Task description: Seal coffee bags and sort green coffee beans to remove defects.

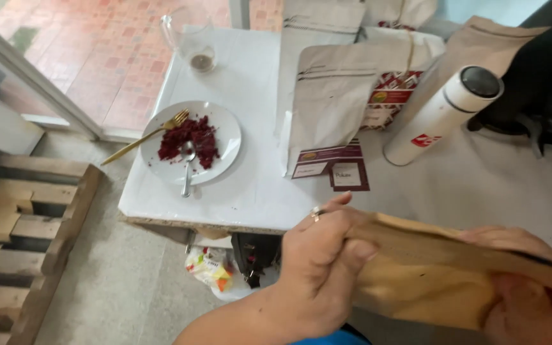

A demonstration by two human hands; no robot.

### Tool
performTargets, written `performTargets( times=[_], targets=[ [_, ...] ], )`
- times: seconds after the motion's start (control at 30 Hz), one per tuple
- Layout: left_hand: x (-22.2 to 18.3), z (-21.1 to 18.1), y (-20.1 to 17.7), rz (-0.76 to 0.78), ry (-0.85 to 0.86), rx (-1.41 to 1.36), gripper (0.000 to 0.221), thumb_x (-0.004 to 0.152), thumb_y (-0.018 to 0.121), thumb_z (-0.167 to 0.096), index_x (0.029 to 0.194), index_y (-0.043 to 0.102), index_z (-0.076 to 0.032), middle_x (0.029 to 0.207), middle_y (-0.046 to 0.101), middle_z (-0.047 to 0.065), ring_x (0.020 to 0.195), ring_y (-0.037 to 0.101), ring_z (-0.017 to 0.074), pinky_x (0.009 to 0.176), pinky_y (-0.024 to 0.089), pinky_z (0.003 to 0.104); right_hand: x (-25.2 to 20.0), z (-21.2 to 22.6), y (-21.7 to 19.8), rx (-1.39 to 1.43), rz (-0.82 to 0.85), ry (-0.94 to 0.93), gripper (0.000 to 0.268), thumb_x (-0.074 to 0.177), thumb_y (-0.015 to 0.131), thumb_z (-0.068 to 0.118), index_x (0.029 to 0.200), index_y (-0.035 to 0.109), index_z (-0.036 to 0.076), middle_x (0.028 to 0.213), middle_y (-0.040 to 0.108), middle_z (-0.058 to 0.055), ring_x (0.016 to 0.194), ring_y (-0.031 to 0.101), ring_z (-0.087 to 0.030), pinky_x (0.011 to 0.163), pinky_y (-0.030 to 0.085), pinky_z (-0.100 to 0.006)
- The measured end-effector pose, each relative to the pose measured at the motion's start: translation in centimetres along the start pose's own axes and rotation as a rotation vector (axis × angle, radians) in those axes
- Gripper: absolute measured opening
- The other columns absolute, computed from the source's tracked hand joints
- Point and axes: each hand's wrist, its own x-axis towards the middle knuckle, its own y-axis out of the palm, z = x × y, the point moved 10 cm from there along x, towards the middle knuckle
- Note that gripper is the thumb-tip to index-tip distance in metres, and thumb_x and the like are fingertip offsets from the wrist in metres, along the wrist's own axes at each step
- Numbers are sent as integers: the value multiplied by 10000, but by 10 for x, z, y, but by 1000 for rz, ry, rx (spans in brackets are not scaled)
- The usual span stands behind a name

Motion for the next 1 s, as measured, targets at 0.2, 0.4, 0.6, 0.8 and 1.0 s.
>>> performTargets(
  times=[0.2,0.4,0.6,0.8,1.0],
  targets=[
    [36,10,79,18,26,-170,285,1075,444,-169,805,412,-84,724,281,0,678,318,197,659,309,351,-92,-164,-120,-787,-177,262,226,1146,518,-139,1191,739,-151,1212,688,-277,1123,624,-407,1091,435,-442],
    [59,33,172,4,31,-200,280,1079,447,-257,836,414,-121,723,336,-16,677,320,181,648,305,324,-48,-136,-185,-228,-785,123,149,1283,772,-37,1148,715,-12,1307,716,-119,1210,747,-256,1221,691,-345],
    [63,78,241,-19,105,-126,255,1052,496,-144,840,367,-84,754,304,-2,694,291,189,645,295,337,-26,-236,-230,-43,-382,-219,154,1073,701,-99,976,582,-84,1006,606,-226,949,593,-330,975,514,-487],
    [89,55,268,168,18,-6,270,969,621,-388,893,599,-130,694,463,-48,674,403,112,609,376,282,3,-188,-233,-25,-299,117,366,929,786,172,1126,648,-103,1087,642,-200,1007,665,-303,958,596,-415],
    [91,43,271,199,52,-173,64,1041,643,-153,1085,656,-108,905,724,8,824,693,111,786,598,237,-14,-205,-232,20,-469,403,390,1035,775,248,1326,627,35,1222,638,-86,1137,677,-191,1092,615,-296]
  ],
)
